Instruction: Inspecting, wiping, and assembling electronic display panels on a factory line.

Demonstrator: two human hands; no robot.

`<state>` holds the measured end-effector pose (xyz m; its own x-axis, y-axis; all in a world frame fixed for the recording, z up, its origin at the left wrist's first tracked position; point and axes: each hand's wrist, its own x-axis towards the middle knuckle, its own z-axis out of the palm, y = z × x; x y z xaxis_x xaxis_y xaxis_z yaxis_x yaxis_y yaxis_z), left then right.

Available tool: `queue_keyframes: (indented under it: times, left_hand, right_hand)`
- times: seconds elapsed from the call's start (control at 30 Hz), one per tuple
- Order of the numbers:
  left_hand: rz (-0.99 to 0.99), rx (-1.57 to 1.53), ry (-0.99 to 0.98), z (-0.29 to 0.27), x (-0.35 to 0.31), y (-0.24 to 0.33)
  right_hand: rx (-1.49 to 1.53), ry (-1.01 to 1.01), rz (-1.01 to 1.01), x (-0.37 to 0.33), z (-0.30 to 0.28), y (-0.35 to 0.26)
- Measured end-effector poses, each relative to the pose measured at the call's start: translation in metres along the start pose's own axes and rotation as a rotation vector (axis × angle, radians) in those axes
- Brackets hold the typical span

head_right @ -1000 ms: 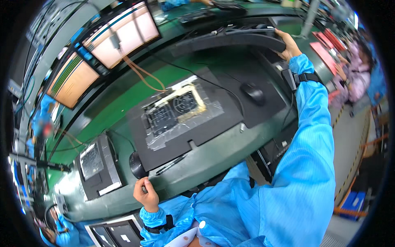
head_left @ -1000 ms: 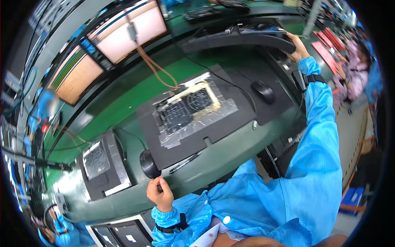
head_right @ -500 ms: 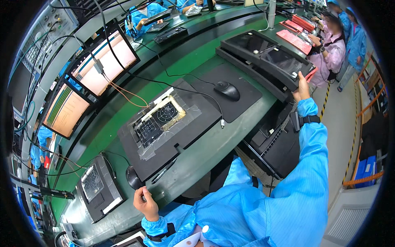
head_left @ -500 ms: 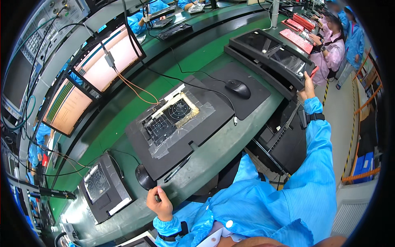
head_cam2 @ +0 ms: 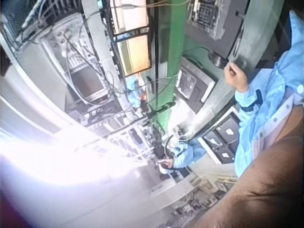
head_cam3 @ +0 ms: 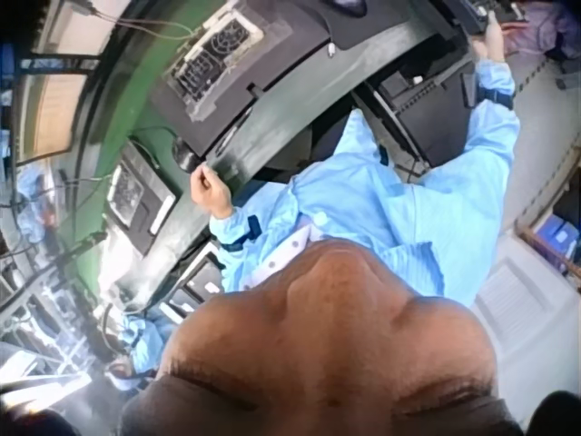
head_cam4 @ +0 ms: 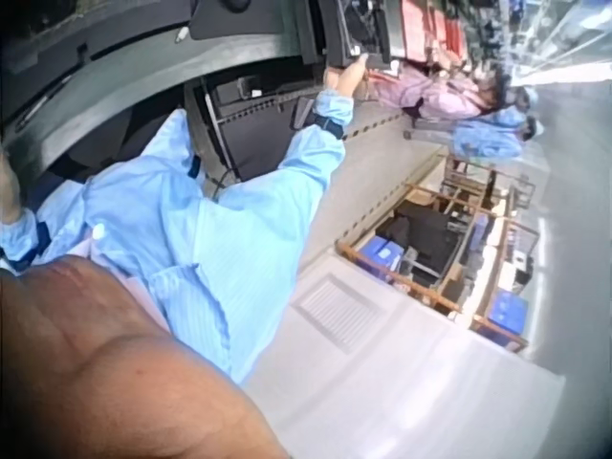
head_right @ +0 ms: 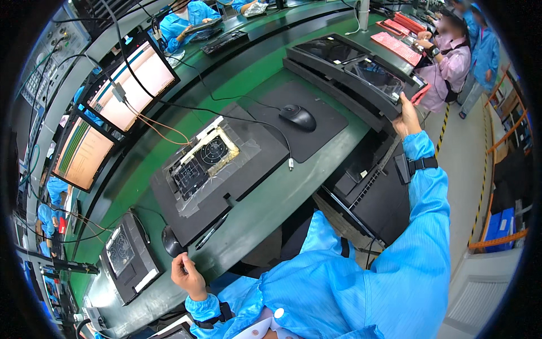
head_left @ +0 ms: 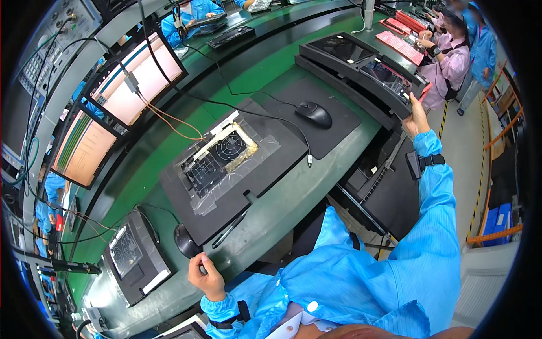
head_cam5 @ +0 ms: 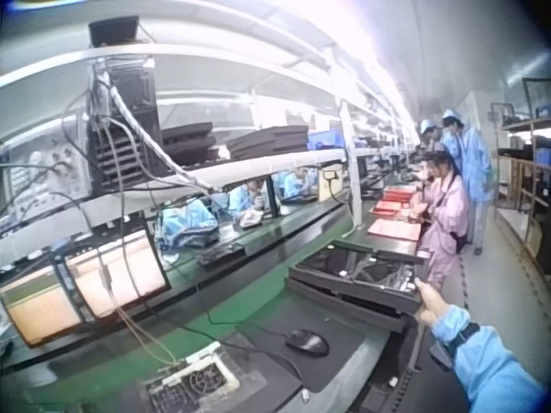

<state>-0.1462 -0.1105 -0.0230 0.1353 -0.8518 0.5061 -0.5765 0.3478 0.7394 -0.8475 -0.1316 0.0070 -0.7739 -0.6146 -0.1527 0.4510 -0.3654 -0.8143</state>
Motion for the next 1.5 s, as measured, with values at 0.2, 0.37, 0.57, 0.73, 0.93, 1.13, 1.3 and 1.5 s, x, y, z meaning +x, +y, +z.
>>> queue_keyframes:
  times: [0.2,0.37,0.57,0.73,0.93,1.13,1.3,1.5]
  left_hand:
    - [0.035,-0.015,0.018,0.0,0.001,0.0]
    - [0.041,-0.033,0.036,0.001,0.0,0.0]
    - [-0.004,-0.054,0.024,-0.002,-0.004,0.004]
    - [0.045,-0.034,0.079,-0.002,-0.002,0.004]
    - [0.082,-0.102,0.055,-0.012,0.0,0.008]
    - [0.097,-0.08,0.1,-0.018,0.003,0.006]
    - [0.078,-0.124,0.078,-0.021,0.003,0.005]
    - [0.142,-0.144,0.097,-0.02,0.004,0.002]
  right_hand:
    - [-0.028,0.022,-0.008,0.005,-0.004,0.014]
    - [-0.099,-0.014,0.008,0.001,0.013,0.018]
    - [-1.823,0.397,-0.238,-0.039,0.04,-0.029]
    - [-1.862,-0.075,-1.051,-0.068,0.057,-0.01]
    - [-2.184,0.049,-0.674,-0.057,0.075,0.02]
    - [-2.051,-0.137,-0.887,-0.037,0.066,0.027]
    - [-1.854,-0.223,-1.028,-0.039,0.07,0.027]
    - [-1.594,-0.263,-1.358,0.007,0.071,-0.006]
